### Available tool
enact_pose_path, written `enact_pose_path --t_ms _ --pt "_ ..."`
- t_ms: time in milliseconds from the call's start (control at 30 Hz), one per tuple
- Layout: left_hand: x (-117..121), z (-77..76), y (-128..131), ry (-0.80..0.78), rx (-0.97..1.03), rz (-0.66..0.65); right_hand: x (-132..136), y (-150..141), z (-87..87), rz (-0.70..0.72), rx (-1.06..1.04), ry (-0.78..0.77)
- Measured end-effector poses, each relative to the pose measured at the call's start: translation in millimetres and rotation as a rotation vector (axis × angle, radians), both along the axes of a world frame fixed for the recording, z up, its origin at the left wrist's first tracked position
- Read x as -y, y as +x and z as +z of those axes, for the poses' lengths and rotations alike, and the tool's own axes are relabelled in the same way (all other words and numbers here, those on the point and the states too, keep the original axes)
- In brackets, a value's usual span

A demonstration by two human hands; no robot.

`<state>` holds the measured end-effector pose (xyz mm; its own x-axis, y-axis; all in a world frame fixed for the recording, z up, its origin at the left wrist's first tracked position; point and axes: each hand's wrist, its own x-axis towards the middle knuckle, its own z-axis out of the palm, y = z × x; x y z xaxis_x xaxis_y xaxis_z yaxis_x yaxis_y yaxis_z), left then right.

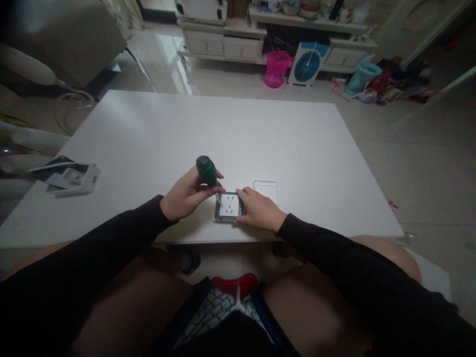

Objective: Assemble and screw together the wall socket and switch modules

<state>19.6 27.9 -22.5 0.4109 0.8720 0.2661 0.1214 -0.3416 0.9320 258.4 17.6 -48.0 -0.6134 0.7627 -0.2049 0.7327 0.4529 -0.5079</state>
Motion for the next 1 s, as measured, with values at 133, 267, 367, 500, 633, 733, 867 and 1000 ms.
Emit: enact_pose_path --t_ms 133,267,367,500,633,733,867,1000 --pt "-1.4 5.5 -3.2 -0.008 -0.009 -0.062 0.2 0.2 -0.1 -0.003 0.000 0.007" --pt "0.7 6.5 -3.8 0.024 -0.031 -0.086 -0.4 0.0 0.8 -0.003 0.010 -0.010" --pt "3.3 4.3 -2.3 0.037 -0.052 -0.068 -0.9 -0.1 0.0 -0.001 0.010 -0.003" --pt "3.8 2.8 -0.4 0.079 -0.118 -0.037 -0.9 0.0 -1.0 0.003 0.004 0.006" --pt "0.8 4.5 -0.9 0.093 -0.132 0.006 -0.3 -0.1 -0.1 -0.007 0.006 0.002" --pt "-1.6 6.4 -2.6 0.067 -0.129 0.028 0.0 0.3 -0.3 -0.008 0.007 0.004" --pt "-1.7 8.3 -4.6 0.036 -0.109 -0.053 0.0 0.8 -1.1 -0.004 0.007 0.005" --pt "2.0 3.6 -3.0 0.044 -0.066 -0.081 -0.2 0.3 0.4 -0.002 0.008 -0.012"
